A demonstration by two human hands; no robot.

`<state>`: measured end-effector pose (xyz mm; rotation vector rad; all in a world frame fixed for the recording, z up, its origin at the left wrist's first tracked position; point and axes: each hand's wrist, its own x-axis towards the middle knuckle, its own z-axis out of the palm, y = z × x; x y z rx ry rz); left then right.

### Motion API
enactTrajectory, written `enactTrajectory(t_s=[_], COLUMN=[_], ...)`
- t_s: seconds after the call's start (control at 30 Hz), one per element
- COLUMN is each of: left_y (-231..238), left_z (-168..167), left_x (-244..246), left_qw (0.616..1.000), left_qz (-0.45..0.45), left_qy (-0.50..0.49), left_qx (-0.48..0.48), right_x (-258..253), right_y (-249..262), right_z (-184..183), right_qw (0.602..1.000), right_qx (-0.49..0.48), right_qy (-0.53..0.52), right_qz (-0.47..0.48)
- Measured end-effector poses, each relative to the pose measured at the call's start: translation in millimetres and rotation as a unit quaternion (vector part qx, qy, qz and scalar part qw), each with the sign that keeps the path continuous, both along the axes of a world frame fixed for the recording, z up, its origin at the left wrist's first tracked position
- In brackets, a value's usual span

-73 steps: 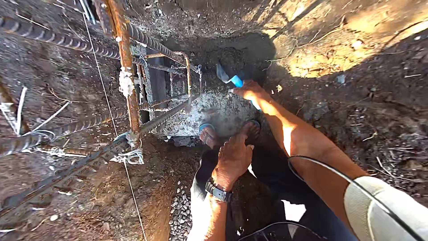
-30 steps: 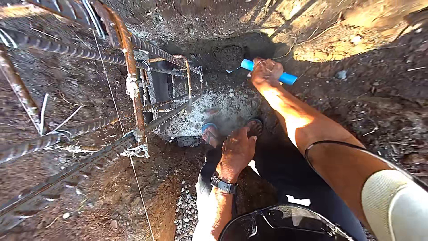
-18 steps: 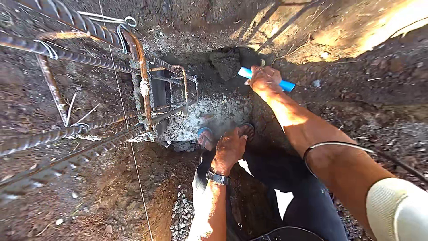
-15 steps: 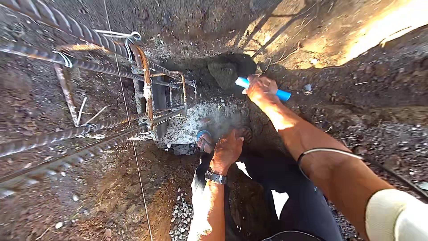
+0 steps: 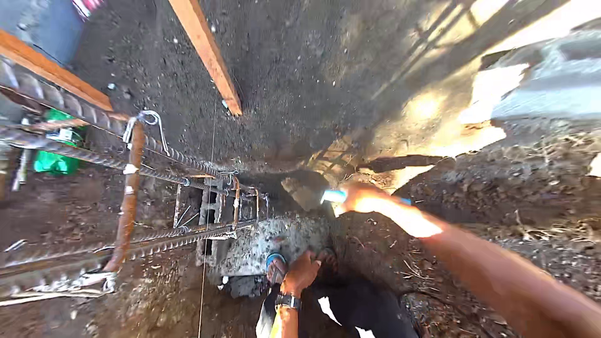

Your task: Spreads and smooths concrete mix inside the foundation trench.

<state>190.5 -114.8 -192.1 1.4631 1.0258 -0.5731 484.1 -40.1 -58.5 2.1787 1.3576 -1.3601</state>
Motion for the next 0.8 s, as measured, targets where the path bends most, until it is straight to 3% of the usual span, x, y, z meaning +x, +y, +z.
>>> enactTrajectory(t_s=[0.17,0.27,0.33,0.4,0.53,0.7,0.8], left_y=[-2.1,0.6,2.4,3.3,-2.6,-1.5,-1.8], left_z=[2.1,6.7,9.6,13.0,2.4,-0.4,-1.2], left_x=[-2.5,-3.0,0.2,2.0,-7.3,-4.9,-0.9], left_qw=[1.0,1.0,1.0,1.0,1.0,0.999,0.996], left_qz=[0.007,0.006,-0.003,-0.013,-0.023,-0.039,-0.076], left_qy=[0.017,0.019,0.024,0.023,0.013,0.024,0.038], left_qx=[0.003,0.001,0.007,0.013,-0.005,0.003,-0.002], right_x=[106.5,120.2,100.4,74.9,9.3,-70.8,-111.6], right_y=[107.3,150.7,136.6,105.7,16.8,-62.3,-95.7], right_z=[169.2,216.6,206.9,162.8,29.9,-158.7,-254.7], right_qw=[0.967,0.947,0.95,0.962,0.979,0.972,0.953], right_qx=[0.223,0.252,0.233,0.213,0.13,-0.009,-0.01], right_qy=[-0.007,-0.101,-0.131,-0.099,0.028,0.069,0.121], right_qz=[-0.121,-0.172,-0.161,-0.142,-0.155,-0.223,-0.276])
